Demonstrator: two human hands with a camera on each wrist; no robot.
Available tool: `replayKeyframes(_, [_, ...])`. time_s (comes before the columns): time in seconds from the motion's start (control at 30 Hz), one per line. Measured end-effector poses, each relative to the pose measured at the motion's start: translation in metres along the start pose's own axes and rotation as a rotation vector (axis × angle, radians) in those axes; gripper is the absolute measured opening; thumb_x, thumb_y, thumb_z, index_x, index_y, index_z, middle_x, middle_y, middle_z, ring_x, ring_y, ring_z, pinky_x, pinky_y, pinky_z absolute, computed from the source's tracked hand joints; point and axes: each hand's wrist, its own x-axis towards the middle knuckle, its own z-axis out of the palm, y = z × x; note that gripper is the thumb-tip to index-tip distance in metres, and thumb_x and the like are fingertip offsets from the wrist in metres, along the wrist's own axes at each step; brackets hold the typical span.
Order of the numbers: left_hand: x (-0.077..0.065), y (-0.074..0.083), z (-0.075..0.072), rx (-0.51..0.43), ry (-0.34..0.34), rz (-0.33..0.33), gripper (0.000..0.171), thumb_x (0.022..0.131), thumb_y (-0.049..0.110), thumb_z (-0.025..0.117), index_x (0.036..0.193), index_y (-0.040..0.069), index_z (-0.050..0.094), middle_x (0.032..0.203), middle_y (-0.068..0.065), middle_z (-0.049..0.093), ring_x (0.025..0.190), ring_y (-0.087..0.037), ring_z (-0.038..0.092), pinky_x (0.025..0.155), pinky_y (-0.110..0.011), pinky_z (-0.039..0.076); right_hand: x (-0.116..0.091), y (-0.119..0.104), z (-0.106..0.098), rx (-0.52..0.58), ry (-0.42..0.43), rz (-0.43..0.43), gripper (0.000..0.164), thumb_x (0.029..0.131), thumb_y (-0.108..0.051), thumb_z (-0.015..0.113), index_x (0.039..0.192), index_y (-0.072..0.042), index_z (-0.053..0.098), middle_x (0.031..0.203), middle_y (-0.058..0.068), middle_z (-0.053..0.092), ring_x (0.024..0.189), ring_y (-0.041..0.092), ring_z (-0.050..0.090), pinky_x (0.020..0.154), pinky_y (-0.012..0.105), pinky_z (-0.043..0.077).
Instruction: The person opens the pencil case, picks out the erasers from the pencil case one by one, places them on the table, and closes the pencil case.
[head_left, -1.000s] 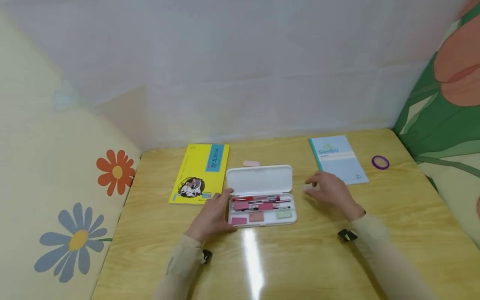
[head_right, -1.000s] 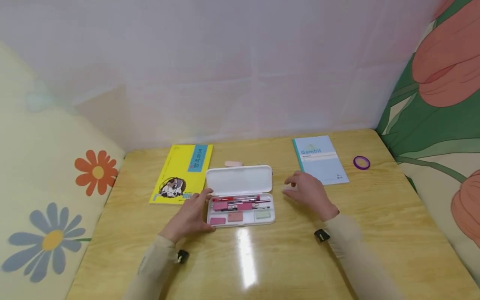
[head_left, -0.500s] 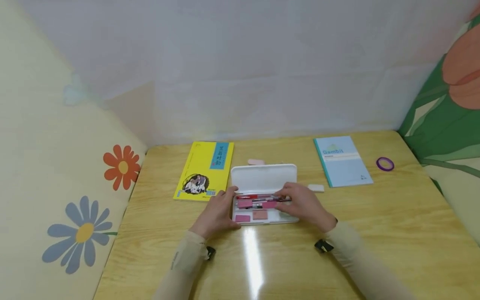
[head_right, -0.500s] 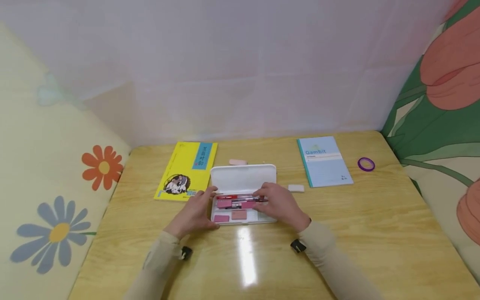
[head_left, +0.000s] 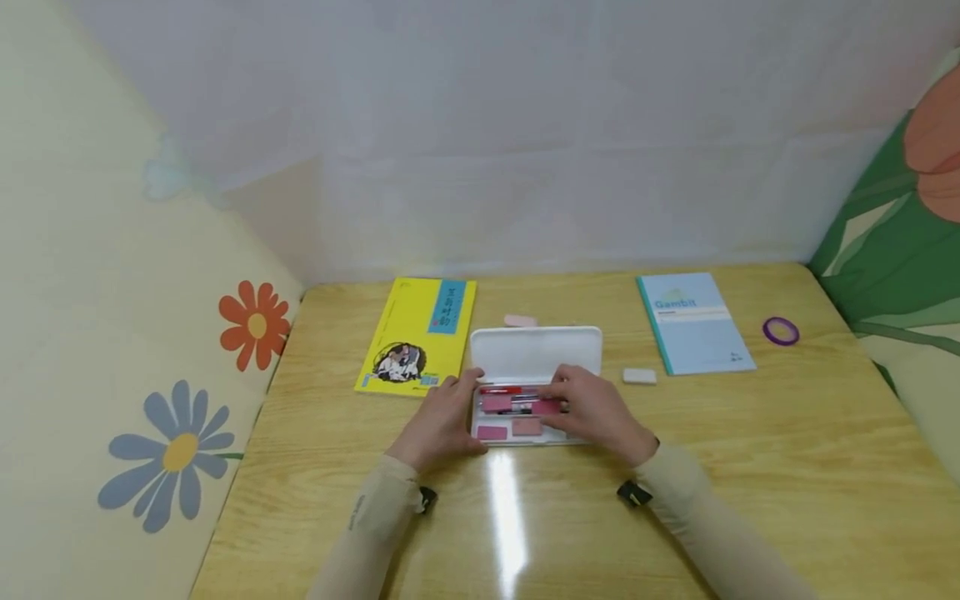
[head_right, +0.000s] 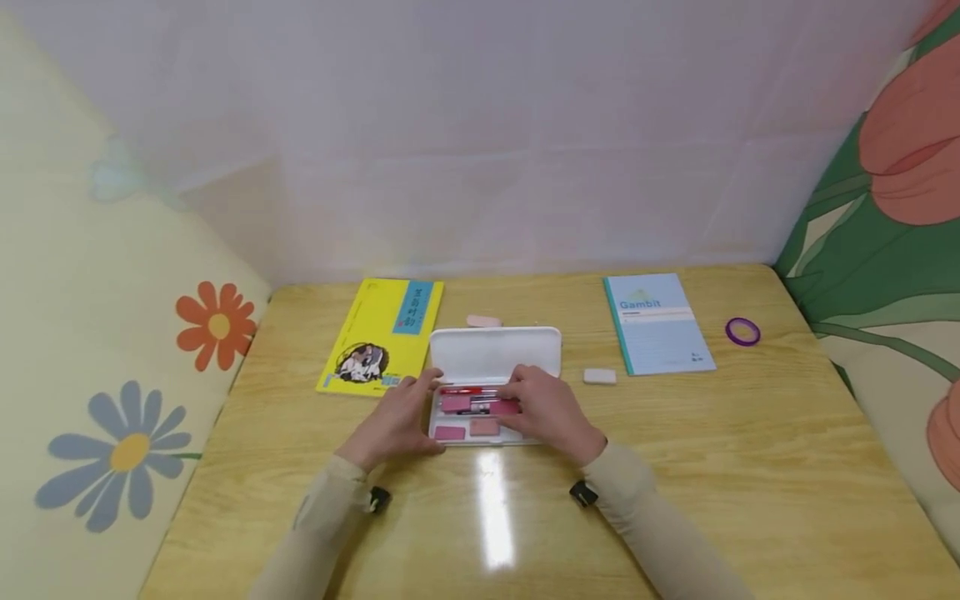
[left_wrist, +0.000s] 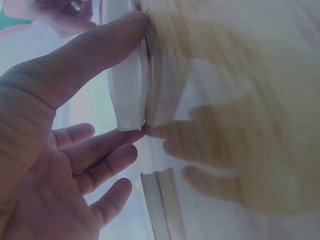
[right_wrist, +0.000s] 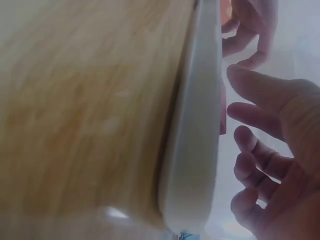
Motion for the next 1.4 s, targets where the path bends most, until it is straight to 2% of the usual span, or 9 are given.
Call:
replayKeyframes(0.27, [0.006,0.003,-0.001,0.007,-0.011,0.006,0.114,0.062,0.029,0.099,0.154,0.017,0.032,0.139,-0.015,0.056,0.12,-0.03,0.057,0.108,-0.046,0.048,-0.002,0.004,0.0,-0.06,-0.028,0.065,0.023,0.081,-0.028,0.086,0.1,-0.017,0.081,0.094,-0.003,0.066,0.082,0.01,0.054,0.069,0.024,0.049])
replayKeyframes(0.63, [0.006,0.005,0.0,0.008,-0.019,0.008,0.114,0.061,0.028,0.099,0.153,0.016,0.033,0.138,-0.016,0.057,0.119,-0.031,0.056,0.108,-0.047,0.047,0.001,0.004,-0.002,-0.072,-0.079,0.093,0.017,0.082,-0.026,0.084,0.096,-0.017,0.08,0.089,-0.005,0.065,0.078,0.009,0.051,0.066,0.023,0.047])
replayKeyframes(0.77, [0.007,0.006,0.0,0.014,-0.024,0.009,0.114,0.061,0.028,0.099,0.153,0.016,0.033,0.138,-0.016,0.057,0.12,-0.031,0.056,0.108,-0.047,0.048,0.0,0.005,-0.004,-0.085,-0.073,0.068,0.015,0.082,-0.025,0.083,0.093,-0.016,0.08,0.088,-0.005,0.064,0.076,0.009,0.049,0.064,0.022,0.045])
replayKeyframes(0.93, [0.007,0.005,0.002,0.01,-0.013,0.016,0.115,0.061,0.028,0.099,0.154,0.015,0.034,0.138,-0.016,0.057,0.118,-0.031,0.056,0.107,-0.047,0.048,-0.002,0.007,-0.009,-0.104,-0.028,0.027,0.012,0.083,-0.026,0.081,0.088,-0.015,0.079,0.086,-0.005,0.064,0.075,0.01,0.05,0.063,0.022,0.046])
replayKeyframes(1.17, [0.006,0.0,0.003,0.014,-0.001,0.0,0.113,0.061,0.029,0.099,0.153,0.014,0.034,0.136,-0.015,0.058,0.115,-0.03,0.056,0.106,-0.047,0.049,-0.006,0.011,-0.017,-0.085,-0.028,0.031,0.016,0.085,-0.026,0.081,0.096,-0.015,0.081,0.09,-0.005,0.066,0.078,0.008,0.053,0.067,0.021,0.047])
replayKeyframes(1.4, [0.003,-0.002,0.002,0.01,0.0,-0.009,0.113,0.061,0.029,0.099,0.153,0.014,0.034,0.137,-0.015,0.058,0.116,-0.03,0.056,0.107,-0.048,0.049,-0.018,0.025,-0.026,-0.092,-0.018,0.038,0.016,0.087,-0.027,0.079,0.097,-0.014,0.081,0.088,-0.003,0.067,0.075,0.009,0.054,0.064,0.023,0.048])
